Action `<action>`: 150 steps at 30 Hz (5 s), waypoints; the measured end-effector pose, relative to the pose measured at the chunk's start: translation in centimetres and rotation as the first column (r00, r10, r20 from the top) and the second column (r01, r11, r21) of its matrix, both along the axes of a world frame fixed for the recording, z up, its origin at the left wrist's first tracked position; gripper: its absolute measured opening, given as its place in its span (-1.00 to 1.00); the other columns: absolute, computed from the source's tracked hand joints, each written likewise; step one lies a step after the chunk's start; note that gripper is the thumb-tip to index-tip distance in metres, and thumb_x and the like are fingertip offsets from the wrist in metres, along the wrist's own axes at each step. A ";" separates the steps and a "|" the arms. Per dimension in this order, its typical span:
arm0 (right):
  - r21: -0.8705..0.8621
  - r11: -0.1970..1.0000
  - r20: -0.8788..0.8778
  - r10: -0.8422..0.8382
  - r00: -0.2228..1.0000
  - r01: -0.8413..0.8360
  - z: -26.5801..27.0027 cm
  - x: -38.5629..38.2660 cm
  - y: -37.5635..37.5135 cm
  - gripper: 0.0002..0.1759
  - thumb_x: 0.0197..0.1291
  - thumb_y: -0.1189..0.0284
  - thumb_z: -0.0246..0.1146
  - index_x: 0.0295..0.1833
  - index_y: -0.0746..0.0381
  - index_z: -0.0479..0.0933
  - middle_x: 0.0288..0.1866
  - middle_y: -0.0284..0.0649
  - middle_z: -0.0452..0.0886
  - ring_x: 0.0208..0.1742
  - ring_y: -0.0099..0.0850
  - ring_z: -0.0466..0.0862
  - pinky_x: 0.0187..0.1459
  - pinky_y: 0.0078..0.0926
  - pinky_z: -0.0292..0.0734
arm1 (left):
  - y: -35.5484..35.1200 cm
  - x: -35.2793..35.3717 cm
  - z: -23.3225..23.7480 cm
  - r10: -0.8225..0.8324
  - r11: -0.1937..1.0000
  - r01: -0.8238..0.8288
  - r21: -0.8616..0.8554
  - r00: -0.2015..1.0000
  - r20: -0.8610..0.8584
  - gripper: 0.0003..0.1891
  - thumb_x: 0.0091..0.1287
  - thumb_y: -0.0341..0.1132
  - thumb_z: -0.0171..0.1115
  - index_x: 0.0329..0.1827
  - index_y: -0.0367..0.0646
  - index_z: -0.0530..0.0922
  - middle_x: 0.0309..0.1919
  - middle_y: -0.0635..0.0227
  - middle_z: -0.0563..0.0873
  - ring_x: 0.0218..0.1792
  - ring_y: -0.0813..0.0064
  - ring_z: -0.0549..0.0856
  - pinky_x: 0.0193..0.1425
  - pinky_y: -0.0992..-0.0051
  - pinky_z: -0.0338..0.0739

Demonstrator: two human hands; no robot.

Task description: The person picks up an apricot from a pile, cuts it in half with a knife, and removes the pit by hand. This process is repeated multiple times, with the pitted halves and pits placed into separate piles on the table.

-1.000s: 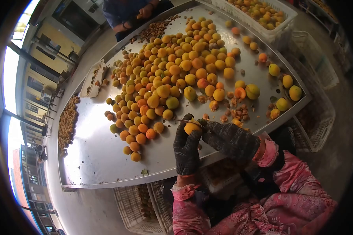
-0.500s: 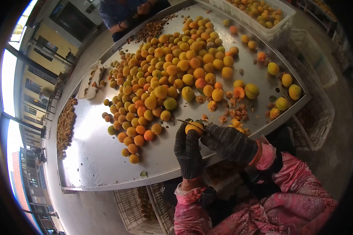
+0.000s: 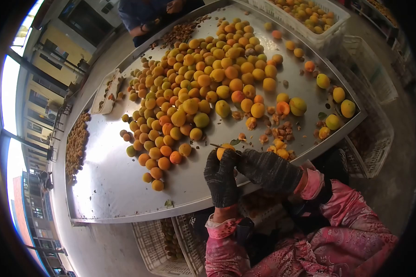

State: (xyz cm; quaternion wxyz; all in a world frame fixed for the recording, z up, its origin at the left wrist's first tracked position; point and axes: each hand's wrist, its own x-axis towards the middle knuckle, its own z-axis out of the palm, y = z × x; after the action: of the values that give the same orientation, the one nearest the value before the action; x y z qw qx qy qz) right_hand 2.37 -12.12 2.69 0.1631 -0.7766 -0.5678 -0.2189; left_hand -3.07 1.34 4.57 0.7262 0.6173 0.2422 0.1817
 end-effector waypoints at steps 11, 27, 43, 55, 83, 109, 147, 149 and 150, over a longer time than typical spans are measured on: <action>0.028 0.999 0.008 0.039 0.999 -0.039 0.6 1.0 -0.7 -0.60 0.09 0.48 0.11 0.10 0.29 0.46 0.02 -0.12 0.53 0.06 -0.25 0.55 -0.02 -0.36 0.51 | -1.2 0.7 -0.2 0.005 0.983 -0.026 0.184 0.993 0.115 -0.60 0.39 -0.08 -0.02 -0.18 -0.32 0.54 -0.42 0.36 0.62 -0.38 0.61 0.54 -0.28 0.59 0.42; 0.020 1.000 0.072 -0.016 0.997 0.014 -1.0 -0.1 0.1 -0.60 0.22 0.38 0.09 0.15 0.28 0.42 0.00 -0.07 0.51 -0.12 -0.29 0.58 -0.21 -0.42 0.51 | -0.5 0.4 -0.4 0.044 0.996 -0.044 0.080 0.999 -0.001 -0.66 0.33 -0.13 0.10 -0.24 -0.31 0.55 -0.45 0.34 0.61 -0.40 0.58 0.55 -0.32 0.57 0.43; 0.147 0.931 -0.985 0.170 -0.040 0.334 5.7 2.1 -1.5 -0.60 0.09 0.28 0.34 -0.01 0.24 0.48 -0.23 -0.31 0.59 -0.24 -0.57 0.52 -0.13 -0.57 0.46 | 2.3 -0.7 0.5 -0.177 0.971 0.150 -0.188 0.974 -0.139 -0.47 0.33 0.11 -0.08 -0.24 -0.29 0.50 -0.63 0.27 0.55 -0.66 0.52 0.51 -0.67 0.58 0.33; 0.404 0.913 -0.703 0.266 0.660 0.062 2.0 1.8 0.7 -0.43 -0.17 0.41 0.39 0.04 0.24 0.41 -0.09 -0.09 0.48 -0.08 -0.16 0.55 -0.06 -0.32 0.46 | -0.5 -0.9 -3.5 -0.202 0.662 0.153 0.734 0.979 -0.022 -0.38 -0.12 -0.31 0.45 0.08 -0.10 0.42 -0.08 0.24 0.56 -0.05 0.30 0.56 -0.08 0.26 0.54; 0.401 0.850 -0.739 0.521 -0.428 0.342 4.2 1.2 -2.2 -0.54 0.02 0.50 0.27 0.11 0.21 0.45 -0.24 -0.29 0.59 -0.36 -0.65 0.57 -0.36 -0.72 0.48 | -1.3 -3.5 2.7 -0.320 0.946 0.324 0.016 0.939 -0.126 -0.63 0.38 -0.11 0.02 0.01 -0.25 0.46 -0.37 0.35 0.60 -0.38 0.68 0.54 -0.34 0.64 0.44; 0.644 0.291 -0.365 0.930 -0.050 0.708 5.5 5.4 0.3 -0.68 0.16 0.33 0.20 0.00 0.20 0.43 -0.63 -0.36 0.41 -0.82 -0.56 0.28 -0.75 -0.62 0.21 | -1.6 0.3 -0.6 -0.316 0.942 0.316 -0.111 0.949 0.019 -0.54 0.39 -0.11 -0.03 0.23 -0.22 0.31 -0.22 0.27 0.59 -0.45 0.54 0.58 -0.40 0.65 0.46; 0.480 0.336 -0.282 0.934 -0.220 0.811 1.3 6.2 3.2 -0.81 0.17 0.36 0.22 -0.11 0.11 0.48 -0.62 -0.45 0.36 -0.79 -0.65 0.25 -0.76 -0.62 0.13 | -3.7 2.7 -1.6 -0.101 0.990 0.087 -0.107 0.986 -0.135 -0.59 0.43 -0.04 -0.11 -0.26 -0.25 0.50 -0.58 0.26 0.54 -0.70 0.47 0.55 -0.64 0.52 0.48; 0.522 0.315 -0.322 0.933 -0.159 0.792 2.8 6.0 2.9 -0.81 0.17 0.36 0.22 -0.11 0.13 0.49 -0.60 -0.44 0.39 -0.80 -0.65 0.25 -0.76 -0.63 0.14 | -3.4 2.8 -1.5 -0.082 0.937 0.030 -0.347 0.987 -0.137 -0.53 0.42 0.04 -0.17 -0.22 -0.22 0.50 -0.55 0.25 0.55 -0.66 0.47 0.56 -0.61 0.53 0.49; 0.560 0.300 -0.361 0.927 -0.099 0.772 3.1 6.0 2.9 -0.81 0.18 0.36 0.22 -0.10 0.15 0.50 -0.57 -0.43 0.42 -0.80 -0.65 0.26 -0.76 -0.64 0.15 | -3.2 2.7 -1.6 -0.078 0.938 0.026 -0.344 0.987 -0.137 -0.53 0.42 0.04 -0.17 -0.22 -0.22 0.50 -0.55 0.25 0.55 -0.66 0.47 0.56 -0.61 0.53 0.49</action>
State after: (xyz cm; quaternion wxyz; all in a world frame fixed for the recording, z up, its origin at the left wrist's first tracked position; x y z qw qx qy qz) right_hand 8.36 -9.26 5.77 0.9465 -0.2628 -0.0348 0.1840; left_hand -0.33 -1.87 3.00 0.8067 0.5000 0.3069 0.0711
